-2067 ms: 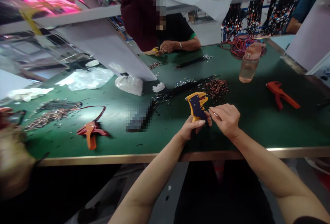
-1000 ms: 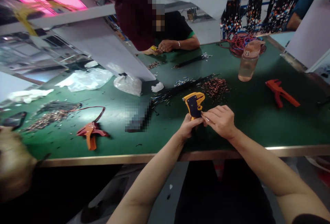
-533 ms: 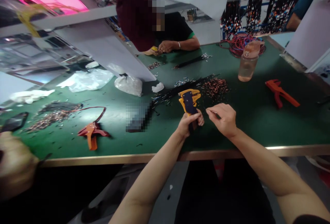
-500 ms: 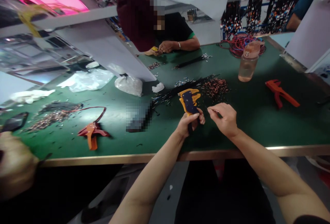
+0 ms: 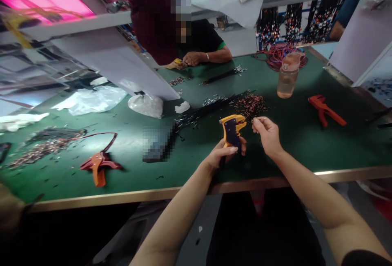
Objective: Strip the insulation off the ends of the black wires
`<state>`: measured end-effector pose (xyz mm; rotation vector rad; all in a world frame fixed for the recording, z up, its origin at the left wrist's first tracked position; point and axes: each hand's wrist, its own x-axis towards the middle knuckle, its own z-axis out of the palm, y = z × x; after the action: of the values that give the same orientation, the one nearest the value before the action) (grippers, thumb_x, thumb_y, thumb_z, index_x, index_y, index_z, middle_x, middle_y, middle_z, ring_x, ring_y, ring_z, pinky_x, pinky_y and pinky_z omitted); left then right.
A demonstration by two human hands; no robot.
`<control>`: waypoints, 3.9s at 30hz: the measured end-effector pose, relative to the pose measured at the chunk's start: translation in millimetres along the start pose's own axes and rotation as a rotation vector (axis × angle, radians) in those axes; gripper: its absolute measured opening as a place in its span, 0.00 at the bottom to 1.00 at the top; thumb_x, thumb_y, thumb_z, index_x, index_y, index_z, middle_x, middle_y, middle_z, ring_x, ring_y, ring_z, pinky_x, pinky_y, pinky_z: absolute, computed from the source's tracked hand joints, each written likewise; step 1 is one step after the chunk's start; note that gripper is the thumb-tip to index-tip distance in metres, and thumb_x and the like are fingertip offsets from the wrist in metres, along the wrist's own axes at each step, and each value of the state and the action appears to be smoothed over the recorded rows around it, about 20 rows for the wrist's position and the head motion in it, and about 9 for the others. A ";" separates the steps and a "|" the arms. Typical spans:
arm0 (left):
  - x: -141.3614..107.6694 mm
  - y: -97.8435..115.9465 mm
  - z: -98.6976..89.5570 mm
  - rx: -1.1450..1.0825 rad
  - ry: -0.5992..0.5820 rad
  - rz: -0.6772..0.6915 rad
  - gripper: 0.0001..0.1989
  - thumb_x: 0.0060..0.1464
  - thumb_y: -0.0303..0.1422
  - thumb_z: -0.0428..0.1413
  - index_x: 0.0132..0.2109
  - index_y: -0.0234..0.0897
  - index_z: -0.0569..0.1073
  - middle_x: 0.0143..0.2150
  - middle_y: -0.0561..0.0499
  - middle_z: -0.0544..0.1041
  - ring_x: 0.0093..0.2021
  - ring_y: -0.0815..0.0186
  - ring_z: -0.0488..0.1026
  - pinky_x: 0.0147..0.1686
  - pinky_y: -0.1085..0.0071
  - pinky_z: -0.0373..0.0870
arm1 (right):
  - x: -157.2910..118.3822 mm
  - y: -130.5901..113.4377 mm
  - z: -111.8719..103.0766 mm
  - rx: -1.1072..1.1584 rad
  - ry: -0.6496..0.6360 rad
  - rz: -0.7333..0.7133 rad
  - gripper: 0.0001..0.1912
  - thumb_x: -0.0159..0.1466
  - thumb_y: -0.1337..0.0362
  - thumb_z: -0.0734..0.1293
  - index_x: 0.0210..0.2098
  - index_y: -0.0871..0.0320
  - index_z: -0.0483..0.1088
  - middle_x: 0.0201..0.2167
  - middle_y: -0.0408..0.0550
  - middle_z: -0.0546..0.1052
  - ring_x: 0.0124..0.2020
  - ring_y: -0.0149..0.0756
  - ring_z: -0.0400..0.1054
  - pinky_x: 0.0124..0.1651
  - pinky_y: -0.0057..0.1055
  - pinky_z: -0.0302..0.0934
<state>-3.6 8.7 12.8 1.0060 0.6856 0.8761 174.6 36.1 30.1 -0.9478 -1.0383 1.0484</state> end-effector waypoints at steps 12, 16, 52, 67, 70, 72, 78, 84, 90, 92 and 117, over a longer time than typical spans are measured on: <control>-1.5 4.4 4.3 0.021 -0.039 -0.006 0.24 0.39 0.43 0.69 0.41 0.31 0.80 0.31 0.46 0.79 0.30 0.63 0.74 0.38 0.65 0.69 | 1.2 -3.5 1.2 0.141 -0.070 0.242 0.19 0.50 0.49 0.77 0.24 0.55 0.69 0.19 0.38 0.68 0.23 0.28 0.59 0.27 0.28 0.54; -1.2 5.0 4.3 0.020 -0.058 -0.002 0.23 0.41 0.43 0.69 0.40 0.31 0.79 0.30 0.46 0.79 0.30 0.63 0.74 0.37 0.65 0.69 | 2.0 -3.0 -0.2 0.174 -0.116 0.310 0.21 0.50 0.48 0.77 0.26 0.55 0.68 0.20 0.37 0.68 0.23 0.28 0.61 0.27 0.28 0.56; -1.8 1.6 20.0 0.033 -0.021 0.010 0.21 0.41 0.45 0.69 0.33 0.32 0.76 0.25 0.49 0.75 0.27 0.65 0.72 0.33 0.66 0.70 | 3.6 6.0 -2.5 0.189 -0.083 0.299 0.22 0.50 0.48 0.78 0.25 0.54 0.66 0.19 0.37 0.66 0.22 0.28 0.59 0.24 0.28 0.54; 5.0 -12.6 5.6 -0.136 0.014 -0.058 0.27 0.31 0.42 0.73 0.39 0.30 0.79 0.29 0.46 0.79 0.30 0.63 0.76 0.34 0.69 0.69 | 5.3 10.9 -4.0 0.357 -0.004 0.465 0.24 0.39 0.52 0.84 0.22 0.57 0.70 0.19 0.38 0.65 0.22 0.26 0.57 0.24 0.26 0.55; 5.9 -16.0 3.5 -0.158 -0.018 -0.045 0.27 0.33 0.41 0.73 0.40 0.30 0.79 0.30 0.46 0.79 0.30 0.63 0.77 0.37 0.67 0.70 | 6.5 15.1 -7.3 0.352 -0.020 0.481 0.24 0.40 0.50 0.84 0.23 0.56 0.71 0.20 0.38 0.66 0.23 0.27 0.59 0.24 0.27 0.56; 7.5 -18.0 1.9 -0.167 -0.011 -0.015 0.26 0.35 0.40 0.72 0.41 0.29 0.79 0.31 0.46 0.79 0.31 0.63 0.77 0.38 0.67 0.70 | 5.6 18.5 -9.9 0.321 -0.071 0.495 0.24 0.42 0.48 0.83 0.26 0.56 0.73 0.22 0.40 0.69 0.24 0.29 0.61 0.26 0.28 0.58; 12.0 -19.2 -5.9 -0.240 0.232 0.216 0.25 0.39 0.40 0.71 0.44 0.31 0.77 0.31 0.48 0.80 0.32 0.63 0.76 0.38 0.68 0.71 | -2.8 25.8 -13.4 0.081 -0.411 0.433 0.24 0.49 0.42 0.78 0.30 0.56 0.79 0.46 0.52 0.79 0.43 0.42 0.72 0.46 0.38 0.65; 8.4 -2.0 4.2 -0.212 0.374 0.317 0.24 0.40 0.39 0.71 0.44 0.35 0.77 0.34 0.50 0.80 0.35 0.63 0.77 0.40 0.67 0.74 | -3.1 19.1 -11.3 -0.099 -0.597 0.317 0.24 0.54 0.40 0.74 0.27 0.56 0.79 0.55 0.56 0.76 0.54 0.52 0.69 0.55 0.45 0.63; 21.4 24.2 26.9 0.033 0.265 0.278 0.23 0.42 0.42 0.72 0.42 0.32 0.78 0.33 0.49 0.78 0.30 0.67 0.74 0.36 0.69 0.73 | 4.0 19.9 -17.4 -0.056 -0.554 0.284 0.24 0.54 0.41 0.75 0.26 0.58 0.79 0.56 0.56 0.75 0.56 0.52 0.67 0.56 0.43 0.62; 27.6 29.5 29.4 0.073 0.234 0.261 0.26 0.40 0.43 0.72 0.44 0.32 0.78 0.33 0.49 0.78 0.30 0.67 0.73 0.35 0.69 0.72 | 6.2 22.9 -20.6 -0.053 -0.558 0.273 0.23 0.54 0.42 0.75 0.25 0.58 0.79 0.47 0.54 0.78 0.51 0.48 0.69 0.55 0.42 0.63; 37.7 -2.7 10.6 -0.020 0.159 0.162 0.36 0.35 0.43 0.75 0.53 0.37 0.78 0.53 0.42 0.79 0.53 0.53 0.75 0.58 0.58 0.68 | -1.8 47.4 -13.1 0.336 -0.363 0.526 0.19 0.50 0.51 0.81 0.26 0.56 0.72 0.28 0.43 0.75 0.33 0.33 0.69 0.43 0.33 0.65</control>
<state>24.3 36.2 10.9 0.9913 0.7346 1.1114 177.0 43.9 -18.5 -0.7824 -0.8761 1.8229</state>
